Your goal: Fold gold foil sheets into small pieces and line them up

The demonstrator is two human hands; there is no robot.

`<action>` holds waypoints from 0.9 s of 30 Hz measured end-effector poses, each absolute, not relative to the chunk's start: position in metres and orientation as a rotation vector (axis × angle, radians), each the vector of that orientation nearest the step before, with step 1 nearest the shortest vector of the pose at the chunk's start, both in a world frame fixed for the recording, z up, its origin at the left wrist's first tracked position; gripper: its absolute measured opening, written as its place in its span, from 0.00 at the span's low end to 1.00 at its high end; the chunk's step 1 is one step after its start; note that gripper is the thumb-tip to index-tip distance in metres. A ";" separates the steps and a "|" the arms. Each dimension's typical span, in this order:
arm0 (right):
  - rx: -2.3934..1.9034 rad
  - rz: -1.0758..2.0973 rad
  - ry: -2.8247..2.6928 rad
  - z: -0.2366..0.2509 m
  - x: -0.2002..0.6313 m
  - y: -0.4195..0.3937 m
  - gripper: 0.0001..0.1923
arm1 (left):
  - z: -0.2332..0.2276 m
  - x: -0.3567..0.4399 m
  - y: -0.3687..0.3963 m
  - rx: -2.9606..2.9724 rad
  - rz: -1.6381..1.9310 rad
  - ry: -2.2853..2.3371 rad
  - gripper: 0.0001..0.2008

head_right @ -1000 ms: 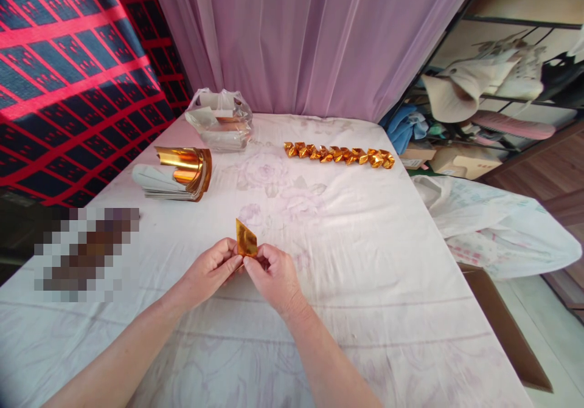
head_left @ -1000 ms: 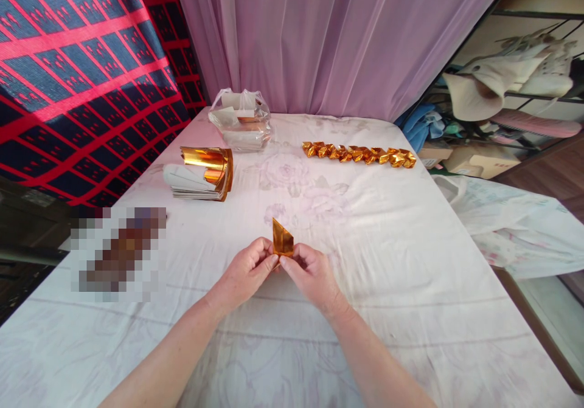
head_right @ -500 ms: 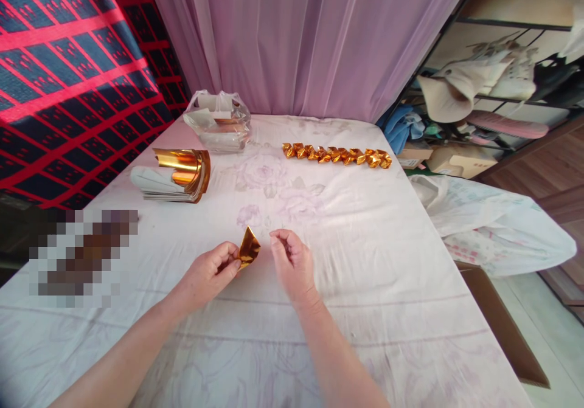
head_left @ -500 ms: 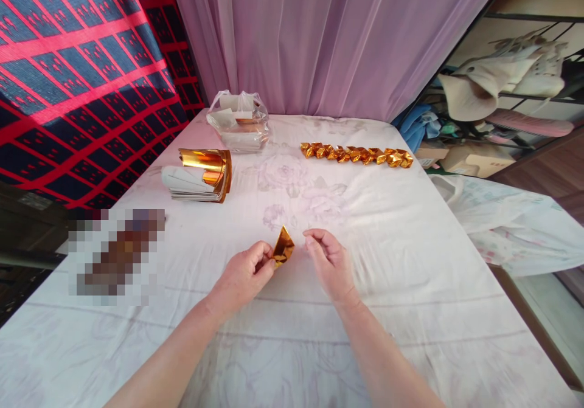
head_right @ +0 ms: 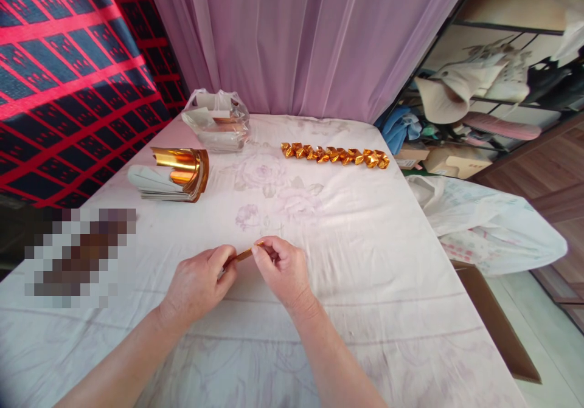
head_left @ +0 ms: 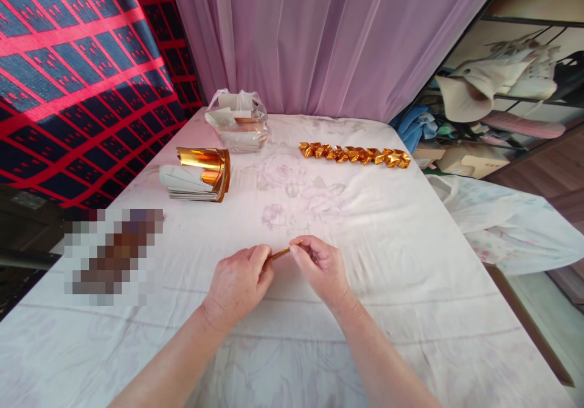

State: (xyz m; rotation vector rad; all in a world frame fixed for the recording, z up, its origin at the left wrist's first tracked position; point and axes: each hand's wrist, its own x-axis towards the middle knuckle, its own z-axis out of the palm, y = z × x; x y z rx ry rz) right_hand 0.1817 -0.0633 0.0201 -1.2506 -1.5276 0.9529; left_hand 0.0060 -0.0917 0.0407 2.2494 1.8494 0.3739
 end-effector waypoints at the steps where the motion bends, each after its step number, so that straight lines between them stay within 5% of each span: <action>1: -1.260 0.963 -1.514 0.020 0.182 -0.063 0.11 | 0.039 0.004 -0.091 2.200 0.416 1.853 0.08; 10: -1.328 1.069 -1.369 0.008 0.186 -0.060 0.14 | 0.021 -0.006 -0.081 1.640 0.917 1.623 0.18; 27: -1.383 0.848 -1.580 -0.004 0.185 -0.059 0.12 | 0.016 -0.003 -0.078 1.512 0.985 1.741 0.19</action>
